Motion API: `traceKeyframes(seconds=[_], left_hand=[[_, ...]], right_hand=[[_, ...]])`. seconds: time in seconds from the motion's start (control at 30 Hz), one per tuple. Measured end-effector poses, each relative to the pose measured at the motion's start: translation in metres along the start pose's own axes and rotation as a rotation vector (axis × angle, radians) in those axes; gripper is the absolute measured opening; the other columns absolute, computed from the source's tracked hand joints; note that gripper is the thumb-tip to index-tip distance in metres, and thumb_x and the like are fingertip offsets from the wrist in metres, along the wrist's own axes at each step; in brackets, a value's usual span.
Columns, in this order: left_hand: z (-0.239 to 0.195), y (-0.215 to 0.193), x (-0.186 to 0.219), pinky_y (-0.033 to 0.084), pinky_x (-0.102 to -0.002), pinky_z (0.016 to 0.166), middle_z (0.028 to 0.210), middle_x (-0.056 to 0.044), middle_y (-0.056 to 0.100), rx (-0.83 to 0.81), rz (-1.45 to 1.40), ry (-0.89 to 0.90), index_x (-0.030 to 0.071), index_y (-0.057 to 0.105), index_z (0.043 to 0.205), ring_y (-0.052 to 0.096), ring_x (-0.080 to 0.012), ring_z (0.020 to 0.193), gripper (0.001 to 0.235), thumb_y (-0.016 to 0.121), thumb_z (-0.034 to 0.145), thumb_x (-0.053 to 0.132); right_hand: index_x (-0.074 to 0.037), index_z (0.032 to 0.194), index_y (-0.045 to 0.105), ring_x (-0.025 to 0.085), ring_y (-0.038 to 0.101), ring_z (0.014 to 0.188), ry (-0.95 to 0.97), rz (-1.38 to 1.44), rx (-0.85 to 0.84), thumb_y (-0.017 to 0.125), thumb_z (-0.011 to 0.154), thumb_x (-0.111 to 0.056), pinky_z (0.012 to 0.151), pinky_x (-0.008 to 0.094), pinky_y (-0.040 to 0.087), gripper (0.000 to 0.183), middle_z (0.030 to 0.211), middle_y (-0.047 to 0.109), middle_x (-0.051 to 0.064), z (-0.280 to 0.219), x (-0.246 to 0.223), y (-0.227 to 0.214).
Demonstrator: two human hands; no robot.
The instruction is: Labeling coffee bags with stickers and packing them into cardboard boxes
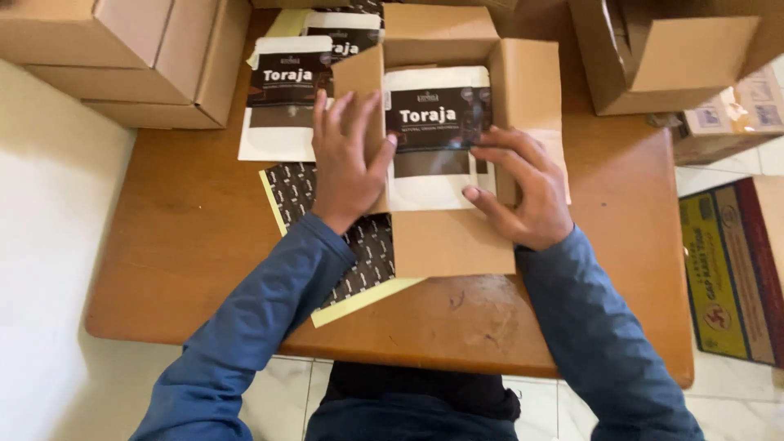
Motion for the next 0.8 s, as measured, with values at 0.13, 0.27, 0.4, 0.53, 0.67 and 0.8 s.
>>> traceKeyframes(seconds=[0.13, 0.27, 0.4, 0.53, 0.67, 0.8], left_hand=[[0.005, -0.008, 0.016, 0.012, -0.073, 0.119, 0.149, -0.029, 0.045, 0.016, -0.018, 0.158, 0.016, 0.057, 0.147, 0.009, -0.0545, 0.151, 0.045, 0.053, 0.103, 0.021], [-0.003, -0.003, 0.016, 0.038, -0.058, 0.117, 0.130, -0.011, 0.066, 0.101, -0.242, 0.398, 0.018, 0.067, 0.137, 0.049, -0.0440, 0.139, 0.038, 0.057, 0.101, 0.008], [-0.019, -0.003, 0.019, 0.044, -0.055, 0.113, 0.114, -0.002, 0.074, 0.043, -0.283, 0.468, 0.018, 0.075, 0.121, 0.063, -0.0381, 0.129, 0.032, 0.065, 0.091, 0.010], [-0.023, -0.003, 0.034, 0.041, -0.054, 0.114, 0.095, 0.003, 0.076, -0.004, -0.277, 0.600, 0.020, 0.079, 0.099, 0.071, -0.0278, 0.115, 0.032, 0.063, 0.078, 0.003], [-0.026, -0.009, 0.043, 0.038, -0.055, 0.117, 0.088, 0.000, 0.076, -0.071, -0.227, 0.645, 0.017, 0.079, 0.095, 0.073, -0.0251, 0.109, 0.029, 0.063, 0.075, 0.005], [-0.025, -0.014, 0.045, 0.020, -0.058, 0.123, 0.105, -0.003, 0.077, -0.354, -0.212, 0.571, 0.019, 0.078, 0.105, 0.062, -0.0302, 0.129, 0.038, 0.067, 0.068, 0.016]], right_hand=[[-0.006, 0.117, 0.073, 0.041, 0.065, 0.124, -0.042, -0.011, -0.007, 0.075, 0.093, -0.046, 0.117, 0.054, 0.038, 0.046, 0.117, 0.068, 0.015, -0.009, 0.008, 0.013], [-0.006, 0.095, 0.077, 0.039, 0.068, 0.108, -0.073, -0.027, 0.042, 0.074, 0.094, -0.044, 0.119, 0.057, 0.037, 0.038, 0.087, 0.068, 0.013, -0.025, 0.022, 0.018], [-0.009, 0.057, 0.060, 0.027, 0.066, 0.072, -0.129, 0.013, 0.166, 0.071, 0.099, -0.035, 0.109, 0.058, 0.046, 0.050, 0.053, 0.054, 0.003, -0.030, 0.021, 0.013], [-0.008, 0.051, 0.050, 0.026, 0.063, 0.065, -0.133, -0.025, 0.198, 0.070, 0.101, -0.027, 0.103, 0.058, 0.049, 0.057, 0.051, 0.052, 0.003, -0.032, 0.018, 0.012], [-0.008, 0.049, 0.052, 0.027, 0.063, 0.061, -0.125, -0.056, 0.244, 0.074, 0.099, -0.005, 0.100, 0.056, 0.053, 0.055, 0.049, 0.053, 0.004, -0.035, 0.017, 0.012], [-0.008, 0.050, 0.058, 0.029, 0.062, 0.060, -0.037, 0.035, 0.298, 0.070, 0.102, 0.002, 0.101, 0.054, 0.052, 0.054, 0.047, 0.053, 0.007, -0.028, 0.010, 0.009]])
Point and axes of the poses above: each hand's wrist, its own z-axis towards the middle knuckle, its own y-axis out of the palm, x = y × z, the point moved 5 cm from there along z, towards the middle knuckle
